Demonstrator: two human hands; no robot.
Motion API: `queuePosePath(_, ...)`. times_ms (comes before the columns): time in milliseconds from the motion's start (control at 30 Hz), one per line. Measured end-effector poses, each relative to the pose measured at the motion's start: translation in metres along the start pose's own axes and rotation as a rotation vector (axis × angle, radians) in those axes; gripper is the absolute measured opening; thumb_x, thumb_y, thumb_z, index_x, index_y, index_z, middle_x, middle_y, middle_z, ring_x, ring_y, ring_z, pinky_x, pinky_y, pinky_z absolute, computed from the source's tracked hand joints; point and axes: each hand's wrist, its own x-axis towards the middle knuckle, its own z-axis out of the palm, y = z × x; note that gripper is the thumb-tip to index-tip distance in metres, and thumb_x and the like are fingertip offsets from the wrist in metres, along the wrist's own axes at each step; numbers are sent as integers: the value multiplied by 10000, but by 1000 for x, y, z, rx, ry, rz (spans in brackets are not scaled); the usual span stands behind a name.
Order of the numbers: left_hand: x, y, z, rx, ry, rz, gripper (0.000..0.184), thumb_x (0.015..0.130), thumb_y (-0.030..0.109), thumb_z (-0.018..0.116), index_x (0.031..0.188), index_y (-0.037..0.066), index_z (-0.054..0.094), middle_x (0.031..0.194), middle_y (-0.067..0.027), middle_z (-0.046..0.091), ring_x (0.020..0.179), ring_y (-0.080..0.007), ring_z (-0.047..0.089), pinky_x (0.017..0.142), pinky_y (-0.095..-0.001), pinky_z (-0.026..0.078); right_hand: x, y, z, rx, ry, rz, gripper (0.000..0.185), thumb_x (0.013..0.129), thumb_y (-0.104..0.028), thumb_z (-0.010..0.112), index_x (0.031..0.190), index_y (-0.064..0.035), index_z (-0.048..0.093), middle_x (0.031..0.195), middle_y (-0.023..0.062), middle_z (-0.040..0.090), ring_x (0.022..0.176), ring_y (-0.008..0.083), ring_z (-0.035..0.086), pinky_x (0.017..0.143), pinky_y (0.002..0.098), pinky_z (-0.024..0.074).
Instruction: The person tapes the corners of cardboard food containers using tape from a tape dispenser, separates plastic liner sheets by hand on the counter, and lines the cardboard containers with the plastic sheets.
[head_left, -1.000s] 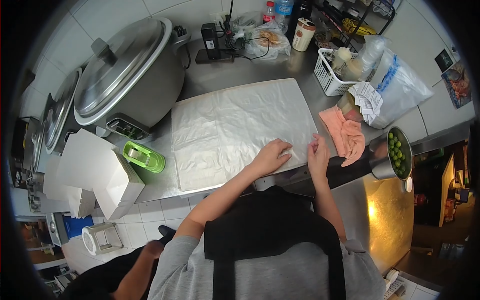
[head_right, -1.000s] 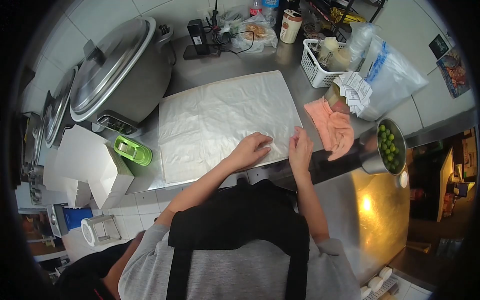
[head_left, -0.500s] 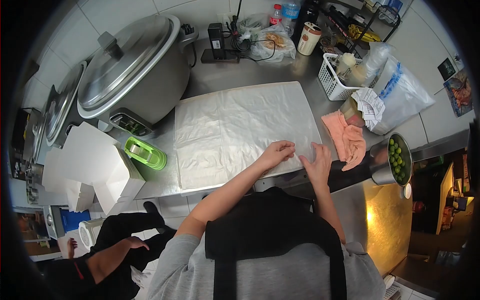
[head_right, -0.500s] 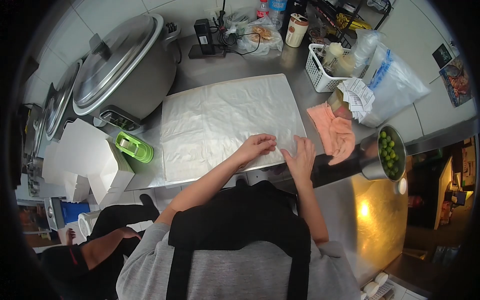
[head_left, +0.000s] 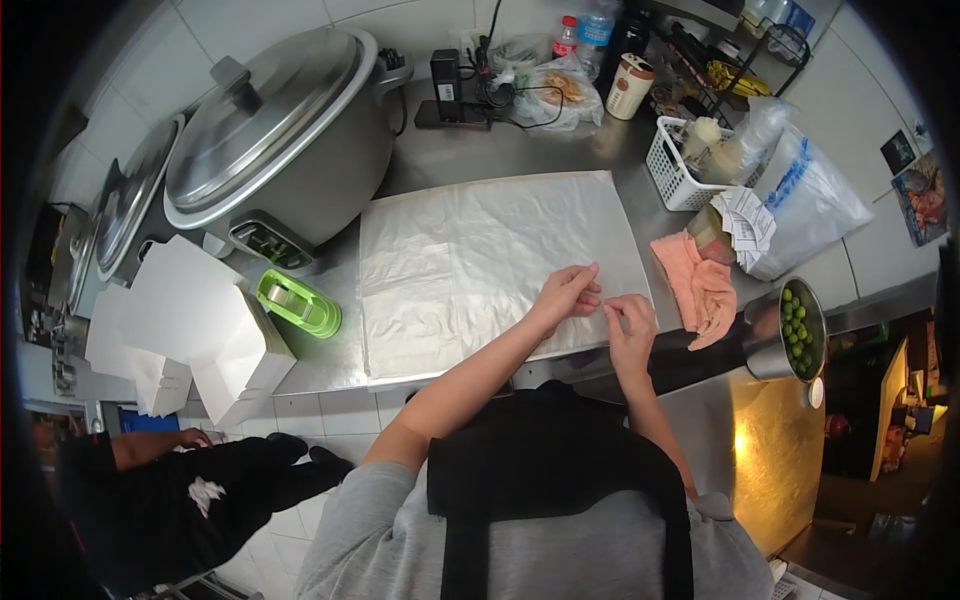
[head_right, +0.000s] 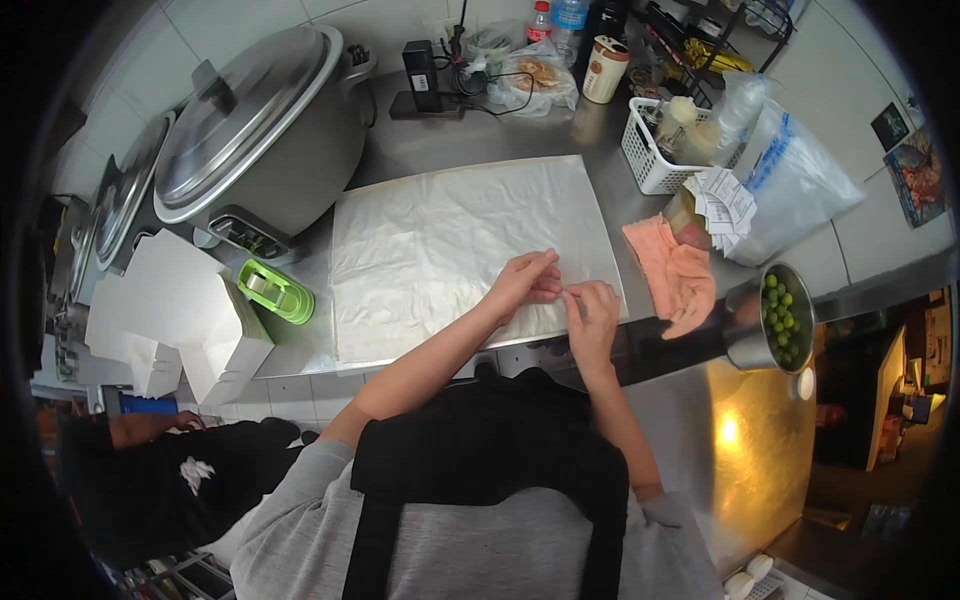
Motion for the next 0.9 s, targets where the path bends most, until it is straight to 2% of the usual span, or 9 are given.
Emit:
queuePosePath(167,15,10,-22,126,156,125,495,835,353,659,1143,-17,545,820,-45,608,644,-85,549,550,-225,456,3,-24,11,-58,-125,-235,76,735,-72,662,789,-60,609,786,57,557,785,243,531,741,368,370)
queuePosePath(200,15,12,-26,104,211,167,455,812,242,690,1141,-35,540,755,-32,603,604,-81,542,508,-219,419,3,-28,14,-52,-155,-260,75,734,-72,663,784,-61,608,781,56,555,782,242,531,740,369,369)
queuePosePath(400,19,22,-72,122,291,279,471,773,22,665,1201,-63,486,728,-40,609,548,-82,526,494,-201,407,-1,-45,35,38,-277,-338,74,728,-76,671,763,-71,607,747,43,544,757,231,530,749,366,368)
queuePosePath(500,9,27,-88,67,366,323,515,754,-3,658,1221,-77,454,705,-46,607,540,-83,527,462,-223,402,-2,-49,45,68,-331,-353,69,732,-77,669,766,-75,610,742,41,545,751,230,531,754,366,368)
queuePosePath(600,4,28,-97,-42,394,368,573,764,-31,633,1291,-48,409,743,-46,617,576,-79,534,470,-216,399,-5,-56,49,104,-386,-380,64,736,-76,666,769,-75,611,745,42,550,749,231,533,760,366,369)
queuePosePath(700,12,28,-104,54,269,473,565,795,-54,598,1328,18,424,921,-69,647,724,-95,582,584,-219,483,-7,-61,51,137,-417,-376,67,740,-73,661,779,-69,607,747,45,562,750,236,537,767,368,371)
queuePosePath(800,24,45,-102,187,241,371,551,806,-61,576,1331,39,444,989,-77,640,811,-102,589,649,-229,508,-7,-64,49,146,-398,-334,80,743,-67,656,799,-61,599,747,51,573,753,241,539,773,371,372)
queuePosePath(900,22,58,-95,158,296,625,491,818,-57,561,1295,27,484,1015,-90,643,848,-110,602,669,-231,513,-1,-62,47,155,-386,-358,94,744,-60,651,816,-57,591,748,56,577,756,243,540,781,372,373)
